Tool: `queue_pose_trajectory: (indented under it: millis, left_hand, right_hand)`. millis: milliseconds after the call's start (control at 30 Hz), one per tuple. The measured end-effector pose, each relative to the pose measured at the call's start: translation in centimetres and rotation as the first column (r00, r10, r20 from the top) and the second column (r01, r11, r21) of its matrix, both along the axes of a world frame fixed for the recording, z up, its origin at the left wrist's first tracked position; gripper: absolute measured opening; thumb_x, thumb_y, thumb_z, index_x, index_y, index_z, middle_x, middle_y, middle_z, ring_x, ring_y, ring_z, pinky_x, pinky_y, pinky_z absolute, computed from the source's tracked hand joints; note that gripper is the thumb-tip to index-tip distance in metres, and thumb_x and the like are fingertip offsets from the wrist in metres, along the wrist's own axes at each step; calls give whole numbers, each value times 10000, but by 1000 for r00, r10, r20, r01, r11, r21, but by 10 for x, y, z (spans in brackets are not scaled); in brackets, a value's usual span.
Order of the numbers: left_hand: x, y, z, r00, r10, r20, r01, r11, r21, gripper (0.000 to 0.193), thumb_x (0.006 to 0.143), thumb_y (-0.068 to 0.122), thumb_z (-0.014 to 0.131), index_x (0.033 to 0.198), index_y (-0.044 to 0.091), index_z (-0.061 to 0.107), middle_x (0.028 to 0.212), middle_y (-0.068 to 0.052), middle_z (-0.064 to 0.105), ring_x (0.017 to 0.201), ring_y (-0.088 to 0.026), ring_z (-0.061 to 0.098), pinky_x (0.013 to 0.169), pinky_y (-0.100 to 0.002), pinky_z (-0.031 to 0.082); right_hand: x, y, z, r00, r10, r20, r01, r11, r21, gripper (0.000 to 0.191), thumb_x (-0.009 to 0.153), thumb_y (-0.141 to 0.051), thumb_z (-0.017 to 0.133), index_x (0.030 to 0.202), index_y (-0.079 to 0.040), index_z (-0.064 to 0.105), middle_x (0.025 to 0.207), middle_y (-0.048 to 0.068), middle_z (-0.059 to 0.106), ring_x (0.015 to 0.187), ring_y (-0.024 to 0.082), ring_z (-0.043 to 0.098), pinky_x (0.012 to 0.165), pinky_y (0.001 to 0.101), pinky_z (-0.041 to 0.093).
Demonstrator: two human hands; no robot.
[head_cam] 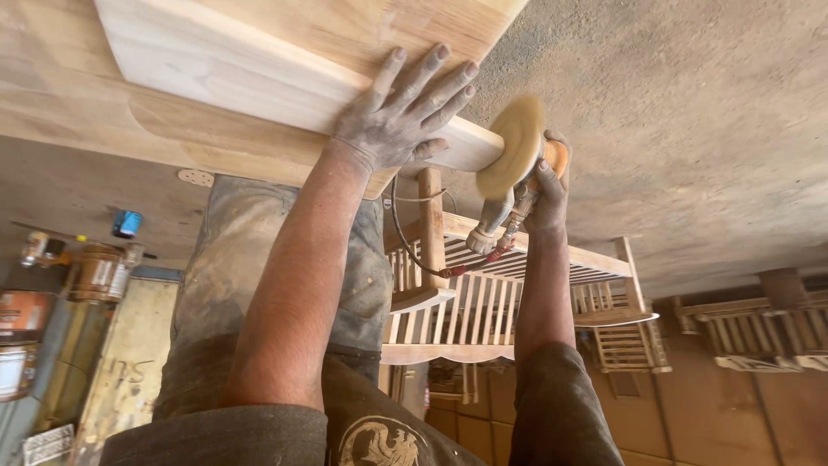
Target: The person uses an orbital sander to smooth the surfaces of several wooden pieces placed on a workbench. They hold each piece steady with one hand while moving the sander across the wood with the other, then set the finished piece aside and pick up the next one.
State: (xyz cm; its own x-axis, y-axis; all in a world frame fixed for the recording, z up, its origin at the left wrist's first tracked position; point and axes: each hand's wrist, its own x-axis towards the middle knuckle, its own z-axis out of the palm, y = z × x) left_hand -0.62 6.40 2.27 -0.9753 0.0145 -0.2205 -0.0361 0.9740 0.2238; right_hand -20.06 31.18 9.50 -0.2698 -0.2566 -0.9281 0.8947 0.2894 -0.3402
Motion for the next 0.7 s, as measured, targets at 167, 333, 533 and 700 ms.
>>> queue_pose_trajectory:
  millis: [167,333,533,700]
  left_hand:
    - [-3,-4,6,999,-9,34,8,1000,12,915,996,877,208,1690,283,260,1808,-60,15,1619,-369,33,1296,-646,-32]
    - [-6,-11,9,999,-39,21,39,998,-41,1016,947,903,158,1743,276,223,1787,-97,28,1603,-372,50,1277,-636,-29]
    - [-8,-10,13,997,-20,68,25,997,-76,1008,951,914,176,1750,300,149,1776,-81,17,1597,-340,39,1281,-601,-16]
    - [-8,-11,12,996,-33,78,41,995,-95,995,940,900,147,1726,290,139,1766,-69,15,1589,-322,43,1271,-593,-1]
  right_hand:
    - [-6,0,3,991,130,8,-130,991,-9,580,1012,-178,647,1512,-95,366,1078,132,636,781,168,654,648,266,563]
    - [-18,-10,4,977,208,50,-210,977,25,603,981,-157,637,1506,-90,348,1050,122,653,681,148,623,569,250,535]
    - [-50,-40,-1,884,451,122,-449,893,-43,566,996,-111,636,1487,-83,355,977,120,645,642,149,594,533,249,499]
    - [-73,-70,-7,733,667,134,-663,744,-75,575,1016,-83,659,1510,-67,366,1008,107,628,730,143,596,599,261,508]
